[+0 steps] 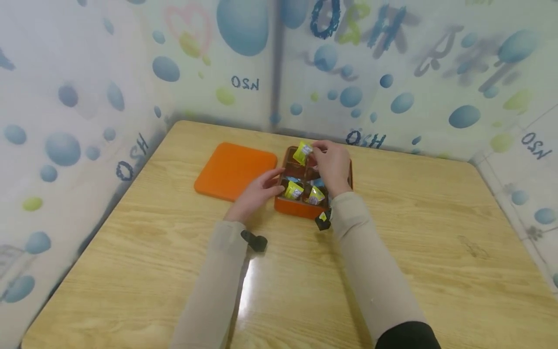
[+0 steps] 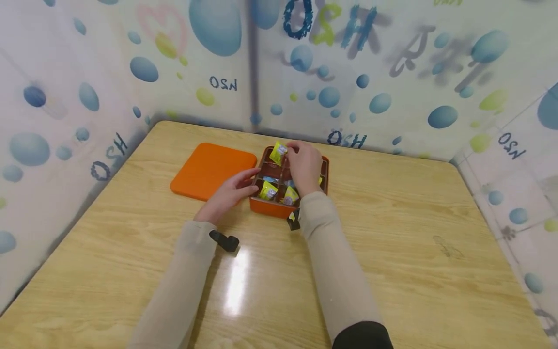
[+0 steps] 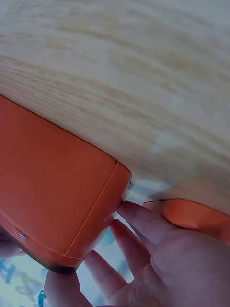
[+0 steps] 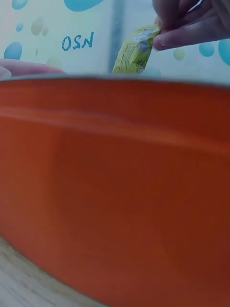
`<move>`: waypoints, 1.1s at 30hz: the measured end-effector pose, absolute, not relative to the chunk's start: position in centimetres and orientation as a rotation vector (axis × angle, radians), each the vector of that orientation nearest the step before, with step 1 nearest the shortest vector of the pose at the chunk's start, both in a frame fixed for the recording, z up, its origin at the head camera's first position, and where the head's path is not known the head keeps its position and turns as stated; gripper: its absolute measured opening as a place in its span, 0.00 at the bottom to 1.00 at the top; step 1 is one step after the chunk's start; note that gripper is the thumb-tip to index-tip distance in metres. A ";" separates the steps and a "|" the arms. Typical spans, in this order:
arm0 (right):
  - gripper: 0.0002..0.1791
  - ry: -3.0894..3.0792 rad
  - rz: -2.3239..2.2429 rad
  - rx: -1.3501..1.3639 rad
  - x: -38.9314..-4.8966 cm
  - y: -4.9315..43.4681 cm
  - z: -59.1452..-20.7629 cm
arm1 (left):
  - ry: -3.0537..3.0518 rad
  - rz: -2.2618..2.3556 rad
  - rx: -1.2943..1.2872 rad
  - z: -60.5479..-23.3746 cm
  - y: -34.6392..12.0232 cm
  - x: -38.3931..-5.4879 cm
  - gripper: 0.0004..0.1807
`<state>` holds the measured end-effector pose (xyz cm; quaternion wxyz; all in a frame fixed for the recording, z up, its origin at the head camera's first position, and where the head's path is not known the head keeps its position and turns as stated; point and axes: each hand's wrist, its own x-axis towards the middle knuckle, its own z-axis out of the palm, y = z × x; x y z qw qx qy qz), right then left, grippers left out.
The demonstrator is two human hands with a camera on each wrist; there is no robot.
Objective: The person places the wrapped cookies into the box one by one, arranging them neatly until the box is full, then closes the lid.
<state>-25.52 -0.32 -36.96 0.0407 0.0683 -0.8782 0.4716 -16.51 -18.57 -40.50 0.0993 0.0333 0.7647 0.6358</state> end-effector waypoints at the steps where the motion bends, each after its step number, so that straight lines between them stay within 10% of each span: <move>1: 0.13 -2.690 1.441 0.209 -25.6 -0.3 -37.0 | 2.259 1.882 0.101 -40.5 -18.6 -16.5 0.29; 33: 0.11 -2.962 0.898 0.470 -27.5 -1.1 -36.6 | 2.307 1.884 0.101 -43.3 -19.0 -17.8 0.26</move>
